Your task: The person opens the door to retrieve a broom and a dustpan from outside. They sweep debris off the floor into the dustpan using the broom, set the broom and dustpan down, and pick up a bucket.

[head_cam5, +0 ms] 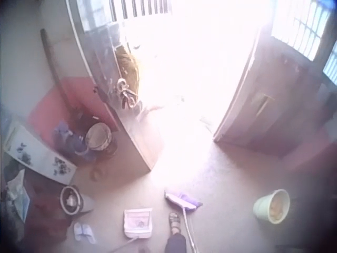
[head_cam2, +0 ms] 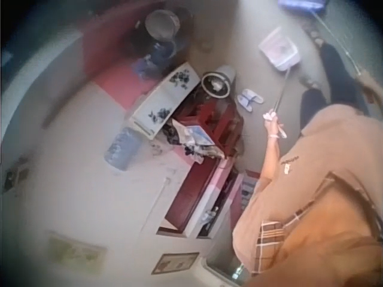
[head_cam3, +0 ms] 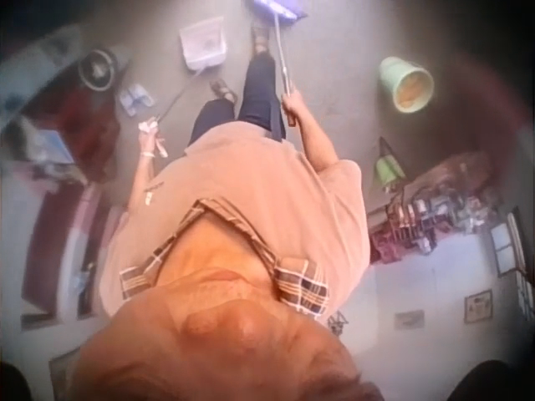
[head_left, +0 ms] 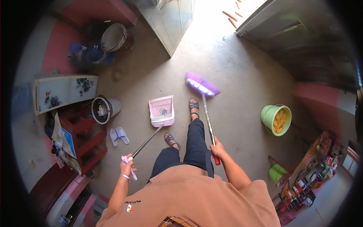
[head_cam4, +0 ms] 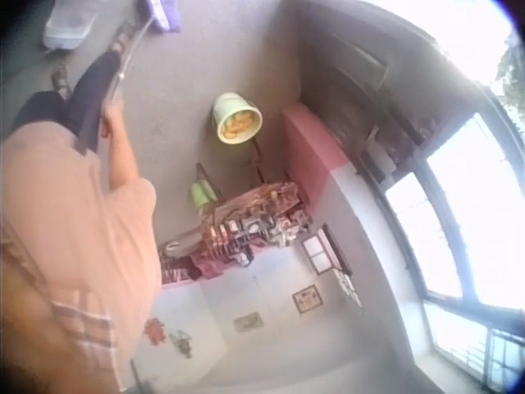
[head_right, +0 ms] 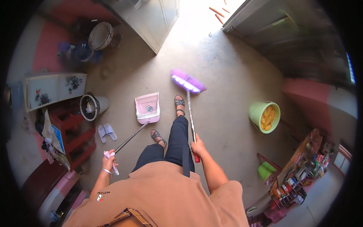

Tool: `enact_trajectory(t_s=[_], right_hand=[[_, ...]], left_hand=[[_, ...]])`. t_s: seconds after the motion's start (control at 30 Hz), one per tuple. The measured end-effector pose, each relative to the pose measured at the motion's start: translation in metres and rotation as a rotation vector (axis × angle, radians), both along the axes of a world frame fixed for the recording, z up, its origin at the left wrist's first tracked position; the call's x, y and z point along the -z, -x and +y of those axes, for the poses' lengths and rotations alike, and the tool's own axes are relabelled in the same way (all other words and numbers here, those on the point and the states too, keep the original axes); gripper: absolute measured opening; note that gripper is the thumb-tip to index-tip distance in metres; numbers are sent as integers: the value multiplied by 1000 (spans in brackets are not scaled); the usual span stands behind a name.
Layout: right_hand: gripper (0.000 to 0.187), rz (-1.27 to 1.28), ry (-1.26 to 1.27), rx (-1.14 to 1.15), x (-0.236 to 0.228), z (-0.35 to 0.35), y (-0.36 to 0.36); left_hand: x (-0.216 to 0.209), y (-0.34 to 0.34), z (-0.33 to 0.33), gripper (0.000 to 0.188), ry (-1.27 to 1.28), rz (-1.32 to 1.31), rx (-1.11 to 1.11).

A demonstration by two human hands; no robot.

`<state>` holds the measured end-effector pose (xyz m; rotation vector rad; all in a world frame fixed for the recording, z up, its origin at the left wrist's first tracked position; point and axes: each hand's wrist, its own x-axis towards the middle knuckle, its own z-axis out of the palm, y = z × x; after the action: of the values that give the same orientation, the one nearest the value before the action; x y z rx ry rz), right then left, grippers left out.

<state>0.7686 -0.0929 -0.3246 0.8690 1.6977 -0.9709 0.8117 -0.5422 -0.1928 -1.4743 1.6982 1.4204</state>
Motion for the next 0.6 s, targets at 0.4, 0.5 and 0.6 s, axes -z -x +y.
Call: enact_trajectory(t_s=[0.4, 0.5, 0.6], right_hand=[[56, 159, 74, 565, -54, -67, -75], [19, 173, 87, 569, -1, -96, -32], [19, 89, 179, 521, 22, -150, -48]], left_hand=[[-8, -134, -96, 40, 30, 62, 189], [-4, -159, -101, 37, 126, 47, 282], [3, -168, -103, 35, 282, 33, 512]])
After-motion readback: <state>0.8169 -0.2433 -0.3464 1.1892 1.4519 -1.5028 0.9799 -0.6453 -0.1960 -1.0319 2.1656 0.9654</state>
